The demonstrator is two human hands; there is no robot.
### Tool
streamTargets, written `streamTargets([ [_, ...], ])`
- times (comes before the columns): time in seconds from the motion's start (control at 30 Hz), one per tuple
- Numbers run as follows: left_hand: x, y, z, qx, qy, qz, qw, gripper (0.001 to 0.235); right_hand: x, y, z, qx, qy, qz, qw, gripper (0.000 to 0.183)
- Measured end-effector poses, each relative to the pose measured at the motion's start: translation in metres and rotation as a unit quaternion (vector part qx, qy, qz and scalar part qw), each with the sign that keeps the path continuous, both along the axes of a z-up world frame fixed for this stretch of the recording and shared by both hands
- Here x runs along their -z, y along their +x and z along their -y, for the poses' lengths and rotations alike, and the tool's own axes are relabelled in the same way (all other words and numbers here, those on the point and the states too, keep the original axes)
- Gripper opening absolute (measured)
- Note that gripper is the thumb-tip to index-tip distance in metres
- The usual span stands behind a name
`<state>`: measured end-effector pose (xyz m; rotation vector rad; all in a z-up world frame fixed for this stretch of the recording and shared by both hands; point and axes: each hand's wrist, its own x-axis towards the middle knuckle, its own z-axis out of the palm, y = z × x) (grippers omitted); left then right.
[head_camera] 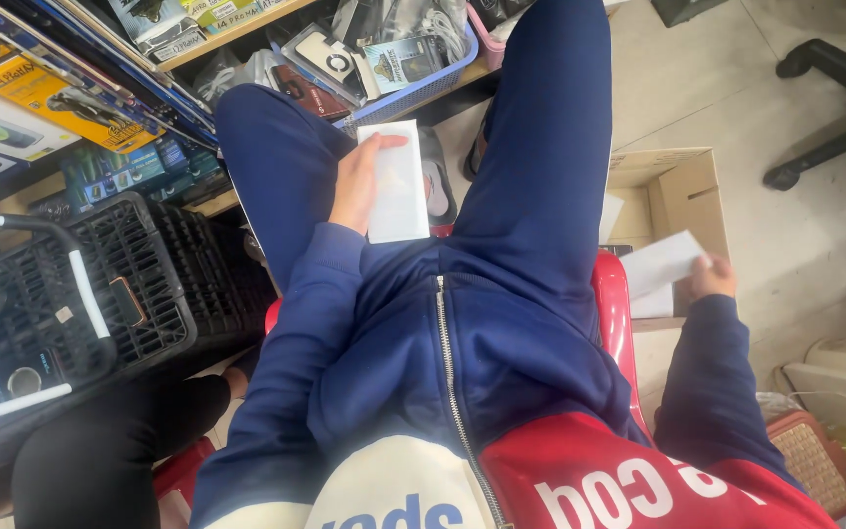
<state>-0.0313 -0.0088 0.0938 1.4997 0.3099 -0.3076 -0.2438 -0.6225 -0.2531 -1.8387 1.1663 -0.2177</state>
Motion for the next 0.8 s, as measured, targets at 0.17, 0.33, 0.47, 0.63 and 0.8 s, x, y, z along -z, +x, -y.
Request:
streamTargets([
  [0.17, 0.001, -0.001, 0.001, 0.002, -0.002, 0.007, 1.0, 0.039, -0.007, -0.021, -0.029, 0.01, 0.028, -0.142, 0.989, 0.033],
  [0.33, -0.006, -0.003, 0.001, 0.004, 0.002, -0.007, 1.0, 0.04, 0.031, -0.012, -0.009, -0.075, -0.097, -0.345, 0.931, 0.049],
  [0.47, -0.015, -0.021, 0.008, 0.024, -0.004, 0.061, 0.998, 0.036, 0.007, 0.02, -0.02, -0.11, -0.138, -0.341, 0.923, 0.06],
  [0.63, 0.054, 0.009, -0.006, 0.035, -0.009, 0.205, 0.978, 0.032, -0.091, 0.114, -0.052, -0.209, -0.341, -0.139, 0.906, 0.029],
  [0.8, 0.055, 0.009, -0.007, 0.025, 0.052, 0.222, 0.973, 0.041, -0.329, 0.191, -0.224, -0.258, -0.393, 0.338, 0.815, 0.014],
])
